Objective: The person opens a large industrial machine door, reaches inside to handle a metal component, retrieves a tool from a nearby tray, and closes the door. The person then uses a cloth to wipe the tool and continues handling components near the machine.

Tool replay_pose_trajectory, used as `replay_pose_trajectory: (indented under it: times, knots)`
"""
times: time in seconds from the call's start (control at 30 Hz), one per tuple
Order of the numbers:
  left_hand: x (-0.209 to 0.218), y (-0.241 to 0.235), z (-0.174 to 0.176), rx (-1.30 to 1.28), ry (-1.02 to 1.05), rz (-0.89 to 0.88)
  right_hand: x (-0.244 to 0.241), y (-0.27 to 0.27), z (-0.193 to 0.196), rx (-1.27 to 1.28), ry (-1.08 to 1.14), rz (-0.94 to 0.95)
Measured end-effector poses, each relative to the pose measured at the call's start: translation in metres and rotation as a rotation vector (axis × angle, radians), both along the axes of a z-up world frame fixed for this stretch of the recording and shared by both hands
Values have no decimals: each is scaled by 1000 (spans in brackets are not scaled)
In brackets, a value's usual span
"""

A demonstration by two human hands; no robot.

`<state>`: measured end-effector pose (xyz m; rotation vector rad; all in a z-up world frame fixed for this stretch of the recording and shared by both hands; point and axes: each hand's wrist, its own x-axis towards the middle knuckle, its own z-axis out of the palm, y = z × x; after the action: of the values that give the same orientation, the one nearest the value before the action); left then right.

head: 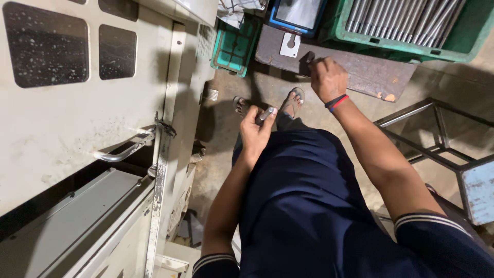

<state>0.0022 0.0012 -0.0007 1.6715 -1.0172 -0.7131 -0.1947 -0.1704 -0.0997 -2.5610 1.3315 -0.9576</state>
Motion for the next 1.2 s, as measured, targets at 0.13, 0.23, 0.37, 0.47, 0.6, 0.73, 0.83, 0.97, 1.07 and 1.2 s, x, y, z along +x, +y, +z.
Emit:
replay_pose_trajectory:
  times: [0.13,0.23,0.37,0.47,0.6,0.73,0.83,0.97,1.07,1.2]
  knots:
    - [1,4,3,92,24,28,11,5,3,33,52,-55]
    - [6,5,5,125,46,38,32,3,11,118,47,-46]
    - [13,6,10,123,-30,4,61,-8,15,224,150,39]
    - [18,6,14,75,-93,-18,66,-3,7,190,174,33]
    - [25,7,15,201,-108,-35,65,18,-7,218,16,35]
    - [30,9,9,87,-209,-99,61,46,-6,1017,-796,-7]
    - [33,4,9,18,-284,-182,56,66,12,1734,-1268,14]
    - [37,1,11,-38,-491,-302,54,93,36,1923,-1413,152]
    - [40,-1,14,-35,-537,-327,61,97,48,1974,-1445,183]
    - [46,-1,9,-63,-553,-338,71,98,59,2001,-1480,224]
